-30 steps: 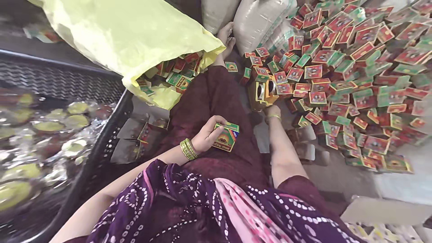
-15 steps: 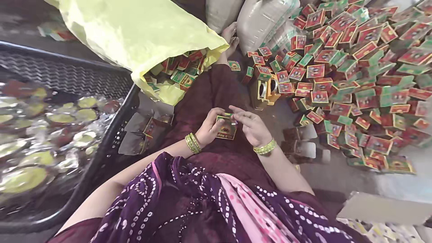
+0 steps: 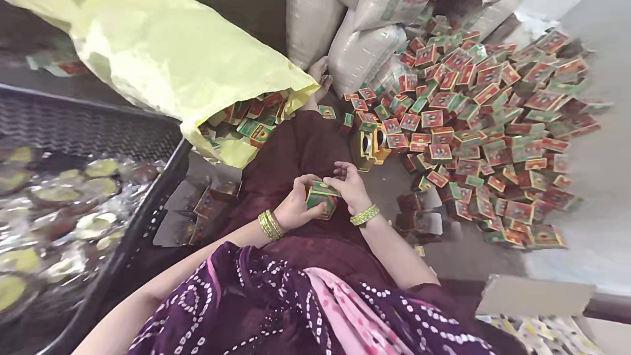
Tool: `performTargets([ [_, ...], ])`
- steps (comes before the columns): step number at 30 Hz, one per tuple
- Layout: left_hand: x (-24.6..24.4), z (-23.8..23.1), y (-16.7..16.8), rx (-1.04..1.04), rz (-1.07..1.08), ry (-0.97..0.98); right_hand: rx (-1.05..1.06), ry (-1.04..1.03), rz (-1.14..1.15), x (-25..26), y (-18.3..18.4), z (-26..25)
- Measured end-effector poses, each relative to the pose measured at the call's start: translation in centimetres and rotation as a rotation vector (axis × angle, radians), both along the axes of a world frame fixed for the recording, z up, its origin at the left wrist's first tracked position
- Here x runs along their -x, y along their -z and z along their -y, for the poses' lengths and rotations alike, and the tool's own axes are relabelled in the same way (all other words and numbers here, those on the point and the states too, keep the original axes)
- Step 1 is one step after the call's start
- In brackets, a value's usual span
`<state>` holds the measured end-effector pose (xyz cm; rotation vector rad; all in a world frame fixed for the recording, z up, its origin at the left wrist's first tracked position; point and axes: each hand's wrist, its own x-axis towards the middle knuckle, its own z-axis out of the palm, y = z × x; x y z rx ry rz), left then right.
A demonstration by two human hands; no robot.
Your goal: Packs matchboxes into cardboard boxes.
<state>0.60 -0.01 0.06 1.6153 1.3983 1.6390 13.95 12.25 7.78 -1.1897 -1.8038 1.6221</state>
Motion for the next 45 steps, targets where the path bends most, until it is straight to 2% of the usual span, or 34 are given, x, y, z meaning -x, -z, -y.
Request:
performTargets([
  [2,0.3,0.0,0.2,-0.051,0.061,0.028,-0.134,-0.262,0.063,-1.0,-0.6,-0.4],
  [4,0.3,-0.1,0.4,-0.025,0.220,0.055,-0.227,-0.508,0.208,-1.8,-1.4,-0.9],
  [6,0.3,-0.4,0.4,0.053,0.329,0.042,-0.191,-0.560,0.339,-2.3,-2.6,-2.0],
  [8,0.3,-0.5,0.1,0.146,0.353,0.019,-0.125,-0.417,0.398,-2.9,-5.2,-4.7],
  [9,0.3,-0.5,-0.1,0.186,0.359,0.004,-0.140,-0.266,0.351,-3.6,-6.9,-6.8],
  [10,0.4,-0.5,-0.1,0.209,0.354,0.005,-0.194,-0.065,0.224,-4.5,-8.6,-9.2],
  [13,0.4,-0.8,0.1,0.210,0.329,0.008,-0.361,0.440,-0.432,-7.6,-14.2,-16.3],
  [15,0.4,-0.8,0.2,0.231,0.320,-0.008,-0.486,0.610,-0.566,-10.4,-16.6,-19.3],
  [17,0.5,-0.9,0.4,0.232,0.326,-0.007,-0.626,0.716,-0.413,-13.0,-16.4,-20.9],
  [19,0.5,-1.0,0.5,0.235,0.327,-0.011,-0.663,0.745,0.003,-15.5,-14.4,-21.5],
  [22,0.6,-0.9,0.8,0.255,0.312,-0.010,-0.524,0.658,0.642,-19.4,-8.8,-22.0],
  [24,0.6,-0.9,0.7,0.276,0.290,0.002,-0.387,0.566,0.957,-21.9,-4.2,-21.7],
  [27,0.4,-1.0,0.6,0.284,0.276,0.016,-0.269,0.515,1.189,-24.5,1.0,-19.6],
  [30,0.4,-1.2,0.5,0.261,0.231,0.012,-0.239,0.560,1.139,-24.4,2.4,-17.4],
  [33,0.3,-1.3,0.2,0.244,0.170,0.030,-0.398,0.389,1.052,-23.9,3.5,-18.4],
  [37,-0.2,-1.2,0.0,0.235,0.083,0.070,-0.637,0.195,0.926,-18.7,0.3,-14.5],
  [40,-0.5,-1.2,-0.1,0.171,0.051,0.085,-0.850,0.140,0.644,-15.5,-2.0,-9.9],
  [45,-0.7,-0.8,-0.3,0.103,-0.110,-0.012,-0.953,-0.098,0.196,-10.1,-4.9,-1.9],
])
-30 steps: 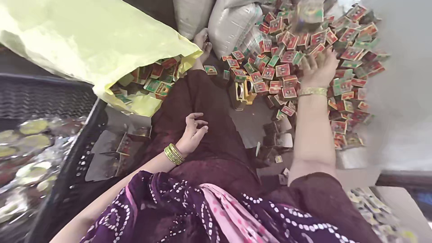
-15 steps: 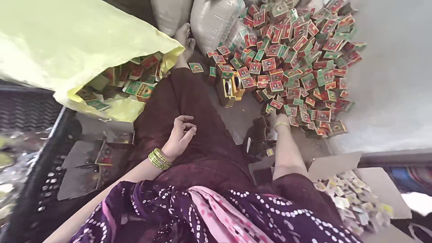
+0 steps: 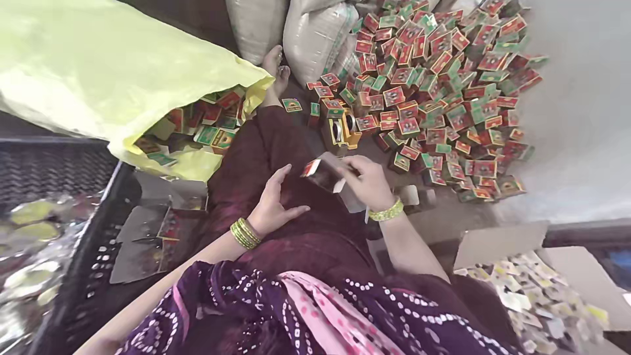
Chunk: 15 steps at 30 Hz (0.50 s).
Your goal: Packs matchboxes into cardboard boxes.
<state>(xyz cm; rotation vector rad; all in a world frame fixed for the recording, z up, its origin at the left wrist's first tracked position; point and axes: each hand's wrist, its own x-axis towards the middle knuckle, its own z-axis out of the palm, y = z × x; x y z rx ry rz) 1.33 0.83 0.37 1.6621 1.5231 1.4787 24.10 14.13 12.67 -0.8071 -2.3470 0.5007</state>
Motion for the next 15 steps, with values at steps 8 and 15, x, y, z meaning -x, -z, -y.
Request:
performTargets([
  [8,-0.3,1.8,-1.0,0.006,0.067,0.194,0.040,-0.192,-0.113,1.1,-1.5,4.4],
  [15,0.0,1.8,0.1,0.152,0.291,0.152,0.194,0.708,0.609,-12.8,-2.4,-1.5],
])
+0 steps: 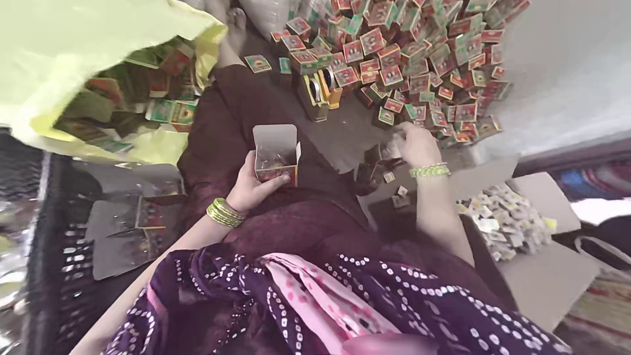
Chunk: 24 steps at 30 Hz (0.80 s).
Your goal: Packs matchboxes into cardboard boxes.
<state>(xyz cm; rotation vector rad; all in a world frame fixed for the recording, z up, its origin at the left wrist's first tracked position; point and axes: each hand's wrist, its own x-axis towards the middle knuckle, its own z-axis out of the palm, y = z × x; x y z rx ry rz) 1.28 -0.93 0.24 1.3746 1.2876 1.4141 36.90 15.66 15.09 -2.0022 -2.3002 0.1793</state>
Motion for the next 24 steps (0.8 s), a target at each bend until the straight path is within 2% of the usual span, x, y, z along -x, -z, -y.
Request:
performTargets([
  [2,-0.1,-0.2,0.0,0.016,-0.036,0.018,0.187,0.168,0.185,-3.2,2.0,-0.4],
  [4,-0.2,-0.2,0.1,-0.002,-0.034,0.037,0.387,0.250,0.308,-5.5,4.8,0.0],
  [7,-0.3,-0.2,0.2,-0.014,-0.023,0.040,0.551,0.321,0.354,-7.4,9.7,1.2],
  [9,-0.4,-0.3,0.2,-0.029,-0.024,0.047,0.554,0.383,0.264,-8.8,13.4,0.8],
  [11,-0.4,-0.2,0.1,-0.042,-0.037,0.048,0.466,0.435,0.118,-9.3,16.3,0.3],
  [13,-0.5,-0.1,-0.1,-0.050,-0.056,0.030,0.355,0.471,0.025,-8.7,17.8,0.2],
  [16,-0.6,0.1,-0.4,-0.069,-0.107,-0.006,0.324,0.503,-0.039,-8.8,19.4,-0.8],
  [19,-0.6,0.1,-0.9,-0.067,-0.160,-0.043,0.363,0.538,-0.010,-8.7,18.7,-1.4],
  [21,-0.5,0.1,-0.9,-0.043,-0.181,-0.075,0.410,0.520,0.060,-7.1,16.0,-0.9],
  [24,-0.4,-0.1,-1.1,-0.017,-0.201,-0.120,0.340,0.433,0.146,-5.3,12.2,-0.6],
])
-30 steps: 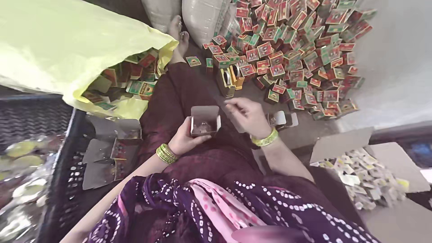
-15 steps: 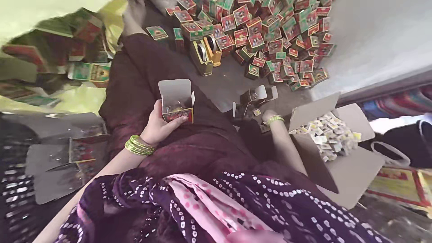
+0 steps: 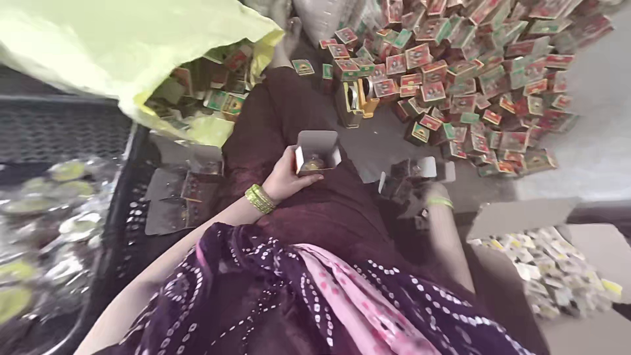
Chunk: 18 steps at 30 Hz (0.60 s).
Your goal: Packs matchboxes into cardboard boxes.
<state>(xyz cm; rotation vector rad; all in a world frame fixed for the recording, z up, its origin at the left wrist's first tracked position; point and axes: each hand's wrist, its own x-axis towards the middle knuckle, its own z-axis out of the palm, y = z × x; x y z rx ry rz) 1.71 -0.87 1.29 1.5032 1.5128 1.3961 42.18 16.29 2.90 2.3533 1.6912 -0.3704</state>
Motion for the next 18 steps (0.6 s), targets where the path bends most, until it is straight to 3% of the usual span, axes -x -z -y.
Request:
performTargets([
  [3,-0.2,-0.1,-0.3,0.038,0.001,-0.022,-0.138,-0.220,0.018,3.5,-6.8,1.5],
  [6,-0.2,-0.1,-0.3,0.039,0.016,-0.030,-0.423,-0.546,-0.421,7.4,-11.4,3.8],
  [8,-0.2,-0.1,-0.3,0.044,0.038,-0.041,-0.535,-0.686,-0.826,11.4,-12.4,6.2],
  [10,-0.3,0.0,-0.4,0.049,0.044,-0.049,-0.559,-0.787,-1.066,15.9,-12.1,8.7],
  [14,0.1,0.4,-0.4,0.018,-0.033,-0.038,-0.602,-0.970,-0.983,22.4,-9.5,11.4],
  [18,0.6,0.6,-0.4,0.039,-0.090,-0.032,-0.649,-1.099,-0.869,24.3,-7.3,12.3],
])
